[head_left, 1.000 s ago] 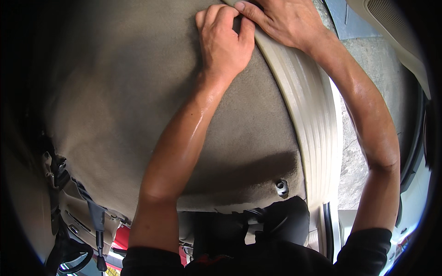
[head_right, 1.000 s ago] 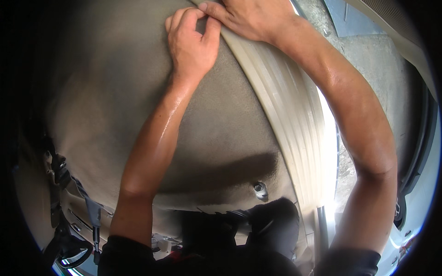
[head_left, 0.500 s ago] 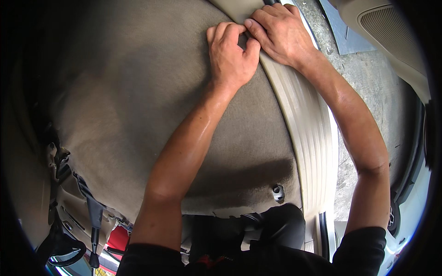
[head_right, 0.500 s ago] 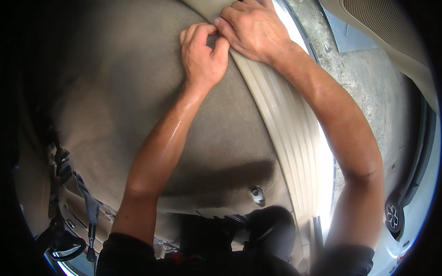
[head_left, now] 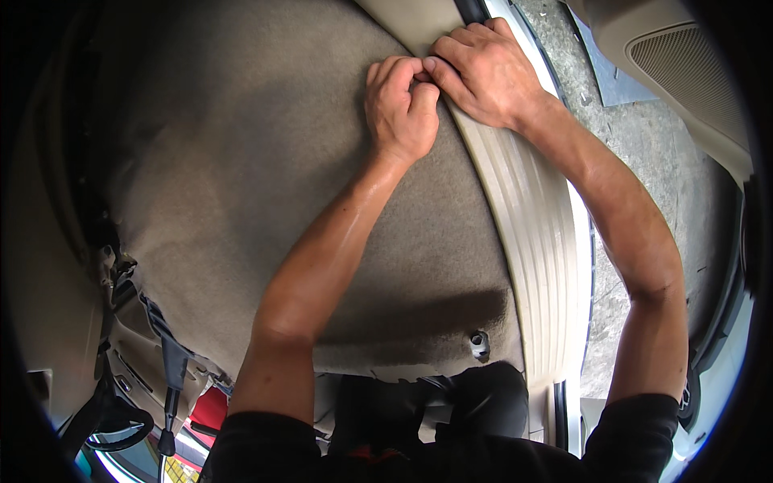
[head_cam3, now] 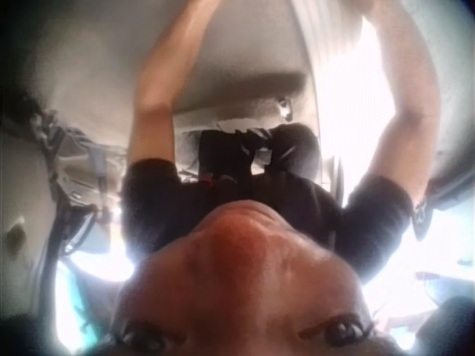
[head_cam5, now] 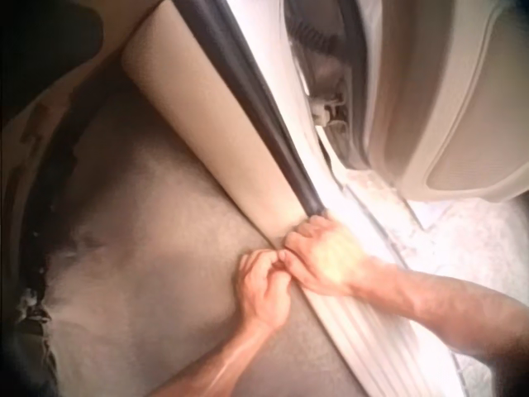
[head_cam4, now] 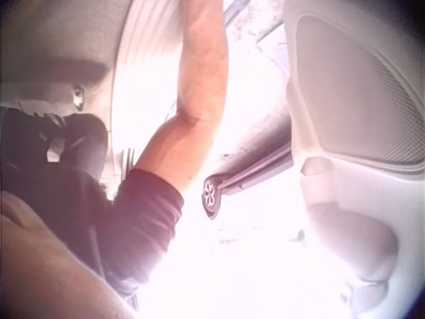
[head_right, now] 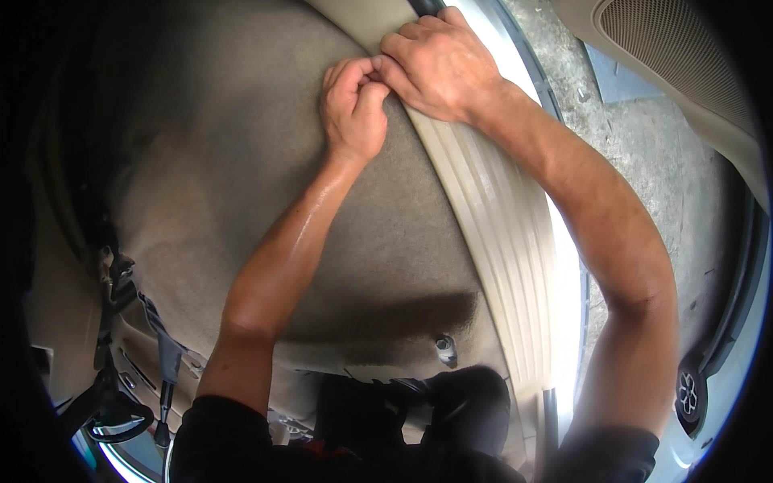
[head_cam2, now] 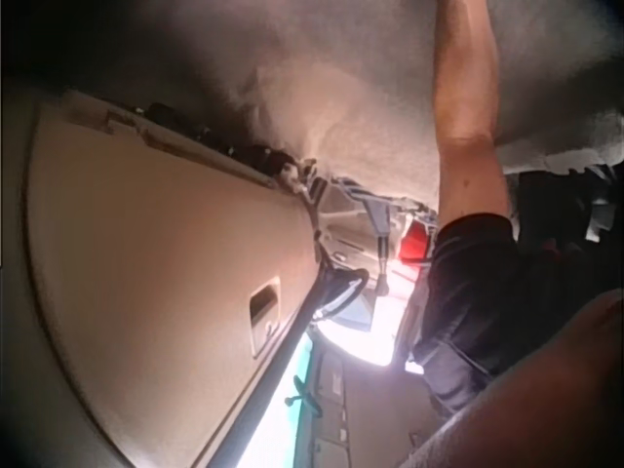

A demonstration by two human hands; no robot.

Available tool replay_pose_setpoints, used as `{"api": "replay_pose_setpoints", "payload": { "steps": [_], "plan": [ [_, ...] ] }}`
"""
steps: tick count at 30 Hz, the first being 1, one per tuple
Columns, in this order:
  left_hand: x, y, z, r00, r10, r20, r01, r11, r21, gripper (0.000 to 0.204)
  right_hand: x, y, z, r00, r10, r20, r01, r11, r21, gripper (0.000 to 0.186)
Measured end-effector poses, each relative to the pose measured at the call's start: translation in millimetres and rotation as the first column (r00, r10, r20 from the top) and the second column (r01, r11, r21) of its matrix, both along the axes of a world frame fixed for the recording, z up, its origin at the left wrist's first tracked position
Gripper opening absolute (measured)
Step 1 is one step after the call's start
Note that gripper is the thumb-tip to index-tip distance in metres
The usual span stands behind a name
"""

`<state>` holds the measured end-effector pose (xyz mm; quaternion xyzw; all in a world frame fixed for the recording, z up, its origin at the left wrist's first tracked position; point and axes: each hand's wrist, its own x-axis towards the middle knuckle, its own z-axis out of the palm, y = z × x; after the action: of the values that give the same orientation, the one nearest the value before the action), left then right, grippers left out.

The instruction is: The person installs beige plastic trim panels along the interior side and rear edges of a vehicle's trunk area. They align the panels, press them into place, and secure them with clips, working from the side toward the rear.

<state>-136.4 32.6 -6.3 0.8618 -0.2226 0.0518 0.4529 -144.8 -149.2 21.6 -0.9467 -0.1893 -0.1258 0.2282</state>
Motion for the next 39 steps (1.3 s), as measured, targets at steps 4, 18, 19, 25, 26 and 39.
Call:
{"api": "replay_pose_setpoints", "payload": {
  "steps": [4, 18, 19, 25, 26, 39],
  "plan": [
    [-0.5, -1.6, -2.5, 0.998, 0.025, 0.059, -0.028, 0.998, 0.054, 0.012, 0.7, 3.7, 1.2, 1.000, -0.017, 0.004, 0.018, 0.999, -0.045, 0.026],
    [-2.9, -7.4, 4.8, 0.992, 0.047, 0.113, -0.061, 0.991, 0.120, 0.011, -19.7, 2.3, -5.1, 0.970, -0.074, 0.231, 0.088, 0.995, -0.055, 0.012],
    [-5.0, -7.2, 8.2, 0.996, 0.056, 0.067, -0.064, 0.989, 0.131, 0.011, -24.1, 3.2, -6.3, 0.966, -0.093, 0.241, 0.108, 0.993, -0.048, 0.012],
    [9.6, -9.1, 29.5, 0.961, 0.041, -0.274, -0.001, 0.990, 0.143, 0.013, -34.3, -0.1, -6.9, 0.980, -0.106, 0.166, 0.105, 0.994, 0.013, 0.017],
    [13.3, -8.3, 32.1, 0.965, 0.017, -0.263, 0.032, 0.983, 0.182, 0.013, -36.6, -1.3, -6.6, 0.984, -0.105, 0.141, 0.105, 0.994, 0.008, 0.020],
    [20.2, 0.3, 36.7, 0.944, -0.039, -0.328, 0.109, 0.974, 0.200, 0.016, 30.8, -18.3, 96.7, 0.932, 0.297, 0.206, -0.207, -0.028, 0.978, 0.040]
  ]
}}
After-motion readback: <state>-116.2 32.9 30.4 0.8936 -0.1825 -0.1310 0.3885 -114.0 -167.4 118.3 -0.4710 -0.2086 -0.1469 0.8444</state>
